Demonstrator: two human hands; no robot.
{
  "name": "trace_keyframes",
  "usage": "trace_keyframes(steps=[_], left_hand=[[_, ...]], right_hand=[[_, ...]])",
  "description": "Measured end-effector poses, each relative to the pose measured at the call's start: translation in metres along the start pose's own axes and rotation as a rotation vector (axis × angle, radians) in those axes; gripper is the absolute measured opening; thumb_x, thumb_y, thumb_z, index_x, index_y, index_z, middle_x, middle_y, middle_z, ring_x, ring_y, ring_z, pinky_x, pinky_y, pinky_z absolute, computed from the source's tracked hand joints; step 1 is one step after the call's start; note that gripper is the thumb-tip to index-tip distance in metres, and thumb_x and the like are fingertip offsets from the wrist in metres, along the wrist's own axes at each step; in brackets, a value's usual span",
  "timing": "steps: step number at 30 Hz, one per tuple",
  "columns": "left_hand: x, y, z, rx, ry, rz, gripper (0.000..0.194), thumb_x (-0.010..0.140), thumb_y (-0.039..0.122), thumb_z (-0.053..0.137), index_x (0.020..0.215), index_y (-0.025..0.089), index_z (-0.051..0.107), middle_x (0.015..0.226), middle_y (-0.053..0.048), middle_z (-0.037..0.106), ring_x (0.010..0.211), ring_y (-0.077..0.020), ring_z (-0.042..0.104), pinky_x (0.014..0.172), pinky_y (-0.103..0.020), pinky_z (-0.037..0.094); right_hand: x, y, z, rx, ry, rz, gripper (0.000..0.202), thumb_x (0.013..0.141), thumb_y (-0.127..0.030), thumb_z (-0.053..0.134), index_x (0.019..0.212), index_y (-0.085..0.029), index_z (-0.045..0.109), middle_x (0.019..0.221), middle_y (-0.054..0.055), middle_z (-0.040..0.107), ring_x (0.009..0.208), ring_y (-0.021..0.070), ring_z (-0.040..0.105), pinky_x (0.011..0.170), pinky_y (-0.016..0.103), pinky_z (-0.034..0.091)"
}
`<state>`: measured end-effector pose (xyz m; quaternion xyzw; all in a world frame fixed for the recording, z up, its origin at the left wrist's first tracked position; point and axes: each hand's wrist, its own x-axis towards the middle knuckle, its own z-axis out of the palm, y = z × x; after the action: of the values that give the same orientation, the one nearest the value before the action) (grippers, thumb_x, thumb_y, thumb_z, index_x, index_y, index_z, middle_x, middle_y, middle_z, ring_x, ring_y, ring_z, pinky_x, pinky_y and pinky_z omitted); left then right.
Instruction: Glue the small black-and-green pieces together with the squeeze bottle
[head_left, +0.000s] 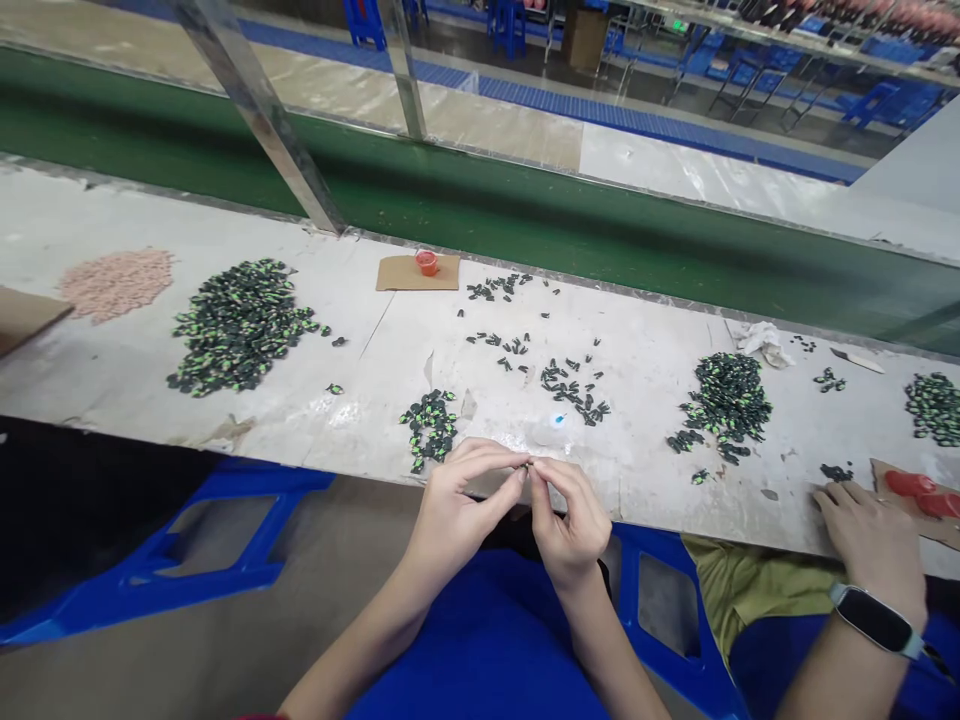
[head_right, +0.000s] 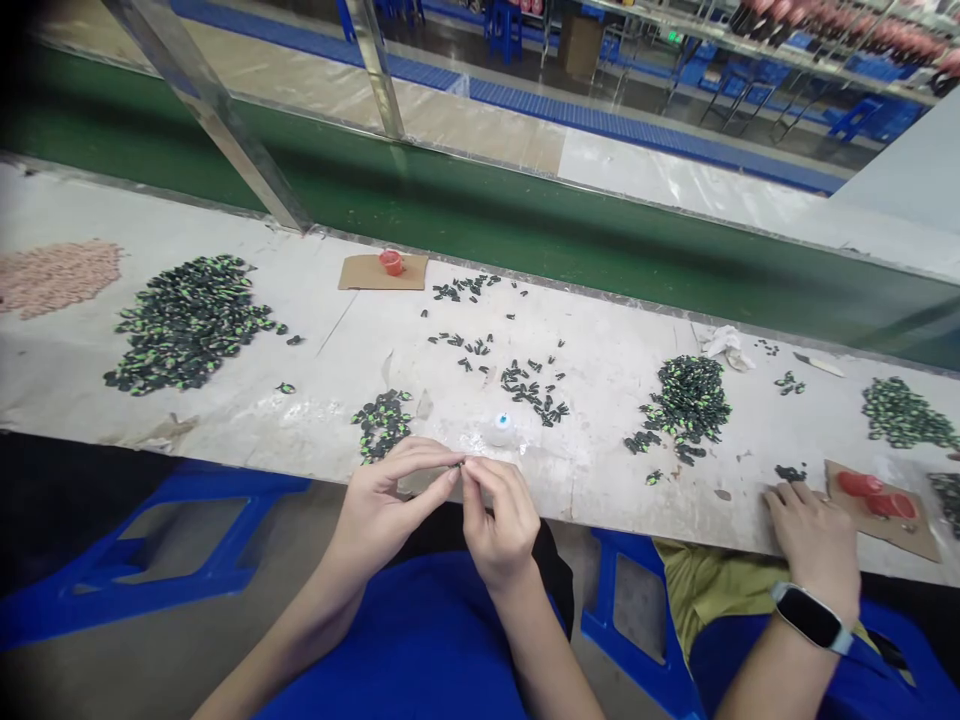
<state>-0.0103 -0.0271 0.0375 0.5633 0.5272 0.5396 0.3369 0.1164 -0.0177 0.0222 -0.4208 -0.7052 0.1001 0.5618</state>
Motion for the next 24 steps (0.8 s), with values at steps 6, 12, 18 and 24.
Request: trace_keyframes(steps=[6,12,18,24], left_hand=[[-0.002,0.001,-0.001,0.106,-0.043,0.046,0.011,0.081,0.02,0.066,0.086,0.023,0.074,0.081,-0.004,0.074,0.083,-0.02,0.065,0.078,-0.037,0.052],[-0.002,0.004,-0.009,0.264,-0.157,0.099,0.013,0.085,0.021,0.062,0.09,0.026,0.073,0.083,-0.002,0.075,0.083,-0.0199,0.063,0.078,-0.038,0.045],[-0.007,0.002,-0.008,0.313,-0.181,0.085,0.023,0.087,0.023,0.06,0.109,0.026,0.066,0.087,-0.002,0.075,0.087,-0.0194,0.064,0.088,-0.039,0.042],[0.003,-0.015,-0.026,0.379,-0.252,-0.002,0.063,0.088,0.036,0.059,0.144,0.029,0.032,0.109,-0.006,0.072,0.114,-0.0238,0.06,0.109,-0.053,0.023]], right_hand=[[0.002,0.001,-0.015,0.052,-0.16,0.087,0.025,0.081,-0.011,0.06,0.103,-0.022,0.064,0.083,0.005,0.074,0.07,0.019,0.071,0.063,0.033,0.061],[0.008,0.006,-0.02,0.097,-0.252,0.084,0.017,0.081,-0.014,0.062,0.095,-0.023,0.062,0.075,0.002,0.071,0.06,0.0139,0.067,0.057,0.026,0.058],[0.011,0.005,-0.024,0.161,-0.302,0.122,0.013,0.08,-0.012,0.061,0.088,-0.022,0.06,0.07,-0.001,0.066,0.057,0.012,0.062,0.054,0.024,0.054],[0.011,0.036,-0.063,-0.004,-0.31,0.282,0.006,0.081,-0.019,0.061,0.084,-0.021,0.066,0.074,0.003,0.069,0.062,0.0158,0.064,0.059,0.03,0.054]])
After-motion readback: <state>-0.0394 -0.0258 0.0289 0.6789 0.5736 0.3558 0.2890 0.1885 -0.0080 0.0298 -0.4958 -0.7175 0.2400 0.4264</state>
